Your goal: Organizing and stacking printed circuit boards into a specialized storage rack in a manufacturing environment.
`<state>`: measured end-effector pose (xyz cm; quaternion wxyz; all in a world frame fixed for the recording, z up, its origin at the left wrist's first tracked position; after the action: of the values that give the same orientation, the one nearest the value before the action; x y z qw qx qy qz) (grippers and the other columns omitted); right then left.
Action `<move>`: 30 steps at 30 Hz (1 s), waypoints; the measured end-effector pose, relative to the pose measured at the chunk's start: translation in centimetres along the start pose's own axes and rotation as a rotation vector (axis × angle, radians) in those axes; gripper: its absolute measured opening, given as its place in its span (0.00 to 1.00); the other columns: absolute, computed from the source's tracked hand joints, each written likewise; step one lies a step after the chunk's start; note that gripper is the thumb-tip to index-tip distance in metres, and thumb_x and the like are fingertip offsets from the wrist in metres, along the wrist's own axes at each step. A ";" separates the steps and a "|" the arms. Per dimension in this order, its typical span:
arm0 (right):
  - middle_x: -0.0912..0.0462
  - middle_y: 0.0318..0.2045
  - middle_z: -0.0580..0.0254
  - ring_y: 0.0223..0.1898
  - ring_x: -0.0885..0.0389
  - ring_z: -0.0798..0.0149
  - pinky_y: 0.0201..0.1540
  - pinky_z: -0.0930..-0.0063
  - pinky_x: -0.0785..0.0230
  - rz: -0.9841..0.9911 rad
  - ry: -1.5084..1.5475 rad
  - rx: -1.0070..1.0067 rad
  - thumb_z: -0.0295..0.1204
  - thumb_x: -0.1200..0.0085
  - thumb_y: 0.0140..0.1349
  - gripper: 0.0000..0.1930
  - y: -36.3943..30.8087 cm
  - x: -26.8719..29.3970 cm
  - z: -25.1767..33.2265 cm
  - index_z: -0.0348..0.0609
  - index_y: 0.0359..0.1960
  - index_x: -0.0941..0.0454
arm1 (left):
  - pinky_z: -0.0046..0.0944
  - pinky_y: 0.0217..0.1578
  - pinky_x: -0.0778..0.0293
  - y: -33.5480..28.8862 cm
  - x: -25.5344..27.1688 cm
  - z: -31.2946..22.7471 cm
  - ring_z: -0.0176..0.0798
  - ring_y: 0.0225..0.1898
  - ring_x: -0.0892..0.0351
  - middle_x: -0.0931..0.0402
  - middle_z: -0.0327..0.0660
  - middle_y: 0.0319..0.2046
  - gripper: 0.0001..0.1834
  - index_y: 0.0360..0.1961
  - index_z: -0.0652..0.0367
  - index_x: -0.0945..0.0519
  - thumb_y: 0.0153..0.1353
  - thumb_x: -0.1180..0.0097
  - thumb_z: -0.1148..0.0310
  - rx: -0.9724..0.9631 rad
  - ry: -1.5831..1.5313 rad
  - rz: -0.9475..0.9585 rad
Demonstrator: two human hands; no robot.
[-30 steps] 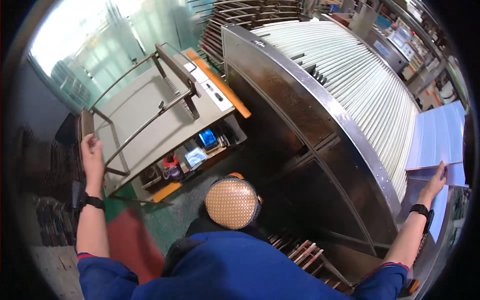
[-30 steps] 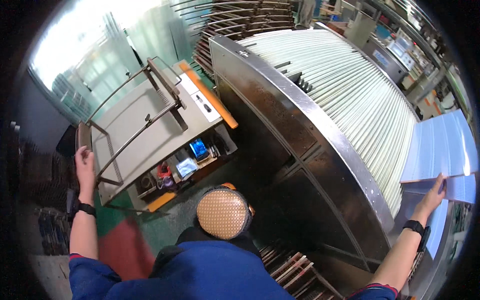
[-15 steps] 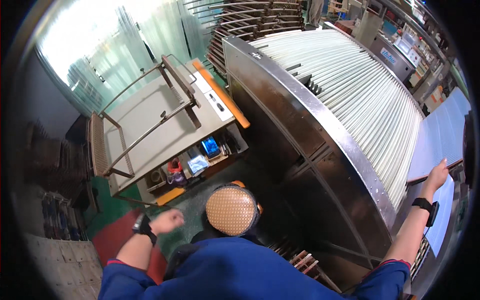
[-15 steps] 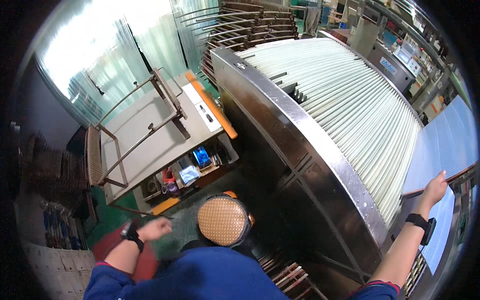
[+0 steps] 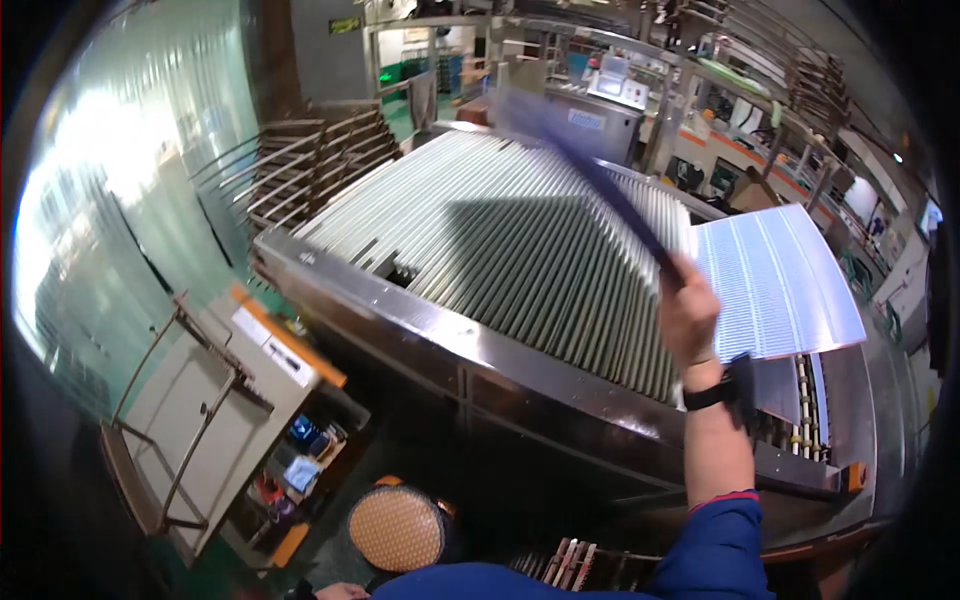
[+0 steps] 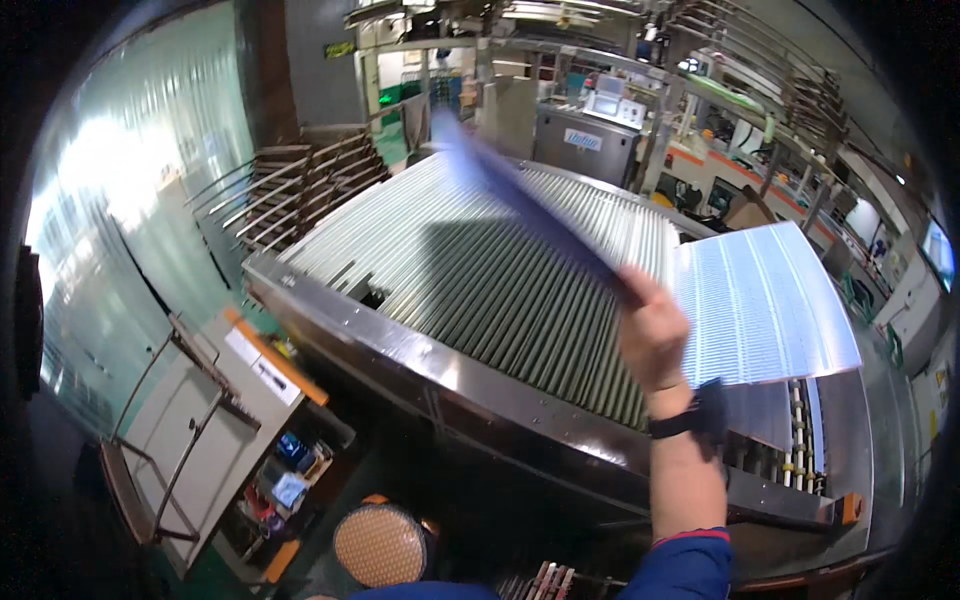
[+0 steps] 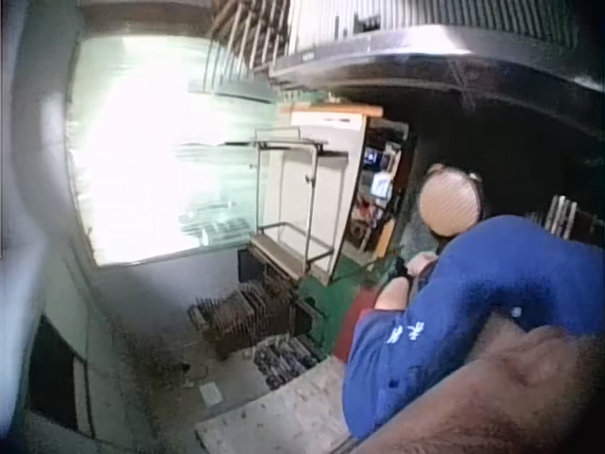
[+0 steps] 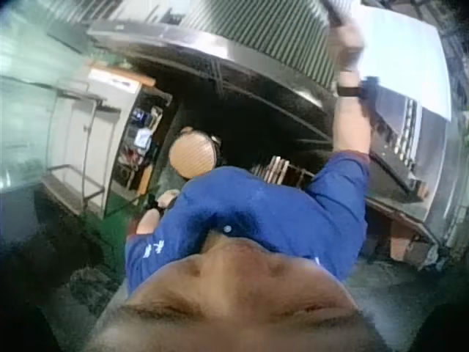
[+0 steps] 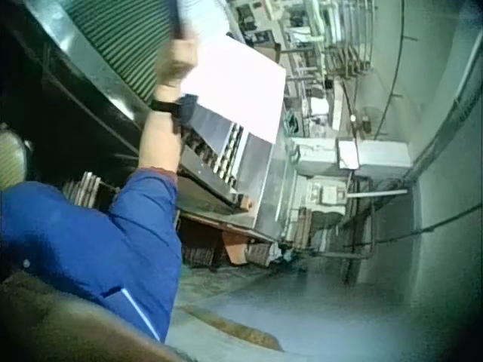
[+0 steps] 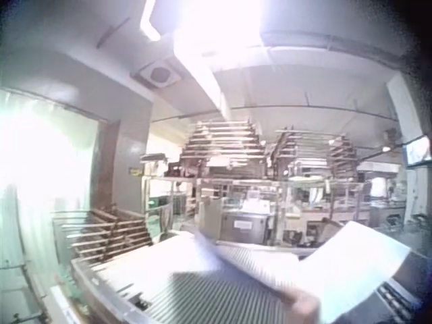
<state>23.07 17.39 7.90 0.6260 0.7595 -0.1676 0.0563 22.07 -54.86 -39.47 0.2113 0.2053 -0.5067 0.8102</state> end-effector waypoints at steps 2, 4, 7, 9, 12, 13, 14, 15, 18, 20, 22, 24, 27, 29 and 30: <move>0.13 0.44 0.49 0.41 0.12 0.51 0.41 0.62 0.18 0.180 0.110 0.055 0.21 0.37 0.52 0.11 -1.4 -0.7 1.9 0.40 0.18 0.28 | 0.45 0.38 0.24 -3.6 3.8 -0.6 0.37 0.37 0.19 0.16 0.36 0.36 0.13 0.45 0.46 0.12 0.65 0.40 0.55 -0.423 -0.264 0.202; 0.14 0.47 0.54 0.43 0.13 0.52 0.45 0.61 0.19 0.284 0.178 0.180 0.28 0.36 0.49 0.10 -2.4 -1.3 4.4 0.43 0.19 0.27 | 0.42 0.37 0.25 -9.3 8.5 0.5 0.36 0.34 0.20 0.17 0.34 0.34 0.13 0.45 0.51 0.13 0.68 0.42 0.58 -0.861 -0.554 0.443; 0.17 0.51 0.55 0.49 0.16 0.51 0.47 0.61 0.20 0.450 0.265 0.308 0.32 0.40 0.50 0.09 -3.1 -2.5 7.0 0.44 0.20 0.26 | 0.36 0.38 0.25 -11.6 9.5 2.0 0.32 0.34 0.21 0.17 0.35 0.34 0.12 0.44 0.59 0.16 0.71 0.46 0.63 -0.876 -0.616 0.405; 0.18 0.52 0.55 0.50 0.17 0.50 0.49 0.59 0.20 0.451 0.300 0.294 0.32 0.40 0.50 0.07 -3.0 -2.8 7.4 0.45 0.21 0.25 | 0.34 0.38 0.26 -13.9 10.2 1.4 0.31 0.33 0.22 0.17 0.35 0.34 0.12 0.43 0.59 0.16 0.71 0.46 0.62 -0.896 -0.638 0.335; 0.18 0.53 0.54 0.50 0.17 0.49 0.49 0.58 0.21 0.463 0.297 0.223 0.32 0.40 0.50 0.07 -3.1 -3.2 7.2 0.46 0.21 0.24 | 0.36 0.41 0.25 -14.5 9.9 0.7 0.31 0.36 0.22 0.17 0.36 0.35 0.12 0.44 0.59 0.16 0.71 0.47 0.64 -0.856 -0.674 0.335; 0.18 0.53 0.54 0.50 0.17 0.49 0.49 0.58 0.21 0.468 0.311 0.230 0.32 0.40 0.50 0.07 -3.2 -3.4 7.3 0.46 0.21 0.24 | 0.36 0.42 0.24 -15.2 10.5 0.2 0.31 0.38 0.22 0.17 0.35 0.35 0.11 0.43 0.59 0.16 0.71 0.47 0.64 -0.805 -0.703 0.351; 0.18 0.53 0.54 0.50 0.17 0.49 0.49 0.58 0.21 0.471 0.303 0.216 0.32 0.40 0.51 0.07 -3.2 -3.3 7.1 0.46 0.21 0.24 | 0.45 0.48 0.23 -15.8 12.3 -0.4 0.43 0.45 0.18 0.16 0.44 0.41 0.14 0.47 0.61 0.17 0.67 0.44 0.63 -0.744 -0.720 0.399; 0.18 0.53 0.54 0.50 0.17 0.49 0.48 0.59 0.21 0.446 0.317 0.207 0.32 0.40 0.51 0.07 -2.2 -3.3 7.5 0.46 0.21 0.24 | 0.36 0.46 0.23 -10.0 10.1 1.1 0.33 0.44 0.17 0.13 0.35 0.37 0.16 0.46 0.57 0.14 0.67 0.38 0.57 -0.786 -0.744 0.242; 0.17 0.52 0.54 0.50 0.16 0.49 0.47 0.59 0.21 0.442 0.338 0.201 0.33 0.41 0.51 0.08 -2.6 -3.6 7.6 0.46 0.21 0.25 | 0.34 0.45 0.24 -15.5 18.6 0.6 0.30 0.40 0.19 0.17 0.37 0.34 0.08 0.40 0.62 0.16 0.67 0.41 0.68 -0.829 -0.838 -0.231; 0.16 0.51 0.53 0.48 0.15 0.48 0.46 0.59 0.21 0.392 0.337 0.208 0.32 0.40 0.50 0.08 -2.3 -3.5 7.6 0.45 0.21 0.25 | 0.34 0.39 0.25 -12.0 19.3 2.7 0.30 0.36 0.22 0.19 0.37 0.32 0.07 0.36 0.62 0.19 0.68 0.42 0.69 -0.731 -1.102 -0.238; 0.16 0.50 0.52 0.47 0.14 0.48 0.45 0.59 0.20 0.376 0.328 0.169 0.31 0.39 0.49 0.08 -3.2 -3.7 5.8 0.45 0.20 0.25 | 0.33 0.37 0.27 -13.5 22.8 2.5 0.29 0.33 0.24 0.21 0.36 0.30 0.06 0.35 0.62 0.20 0.67 0.42 0.70 -0.774 -1.101 -0.398; 0.14 0.44 0.45 0.43 0.13 0.44 0.41 0.60 0.19 0.275 0.372 0.099 0.22 0.37 0.54 0.06 -1.5 -2.8 4.9 0.36 0.33 0.19 | 0.33 0.37 0.27 -12.6 23.4 3.8 0.30 0.32 0.25 0.22 0.35 0.28 0.06 0.35 0.63 0.21 0.68 0.44 0.72 -0.827 -1.189 -0.520; 0.14 0.45 0.48 0.40 0.12 0.48 0.39 0.61 0.18 0.116 0.354 -0.061 0.18 0.34 0.52 0.08 2.4 0.0 4.2 0.37 0.24 0.23 | 0.33 0.38 0.27 -10.6 24.6 4.7 0.31 0.33 0.25 0.23 0.36 0.28 0.06 0.35 0.64 0.21 0.68 0.44 0.71 -0.860 -1.228 -0.612; 0.14 0.38 0.51 0.37 0.13 0.55 0.36 0.67 0.23 0.078 0.350 -0.208 0.20 0.37 0.62 0.04 5.1 2.7 3.7 0.34 0.38 0.18 | 0.34 0.39 0.27 -9.4 26.7 4.6 0.32 0.33 0.24 0.23 0.36 0.29 0.09 0.35 0.62 0.22 0.69 0.44 0.66 -0.869 -1.291 -0.640; 0.14 0.37 0.55 0.37 0.14 0.59 0.37 0.68 0.25 0.066 0.531 -0.392 0.23 0.38 0.65 0.06 5.1 3.8 2.1 0.34 0.41 0.18 | 0.34 0.38 0.27 -10.2 29.8 3.4 0.32 0.34 0.25 0.24 0.36 0.29 0.10 0.36 0.62 0.22 0.69 0.44 0.64 -0.910 -1.347 -0.581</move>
<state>24.74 13.85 13.32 0.7798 0.5778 -0.0306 0.2391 3.42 -49.92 -14.33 0.1263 0.6589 -0.7267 0.1480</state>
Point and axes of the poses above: each hand's wrist, its own y-axis towards the middle knuckle, its own x-axis out of the back of the hand, z = x × y, the point moved 4 cm from there along y, towards the middle knuckle
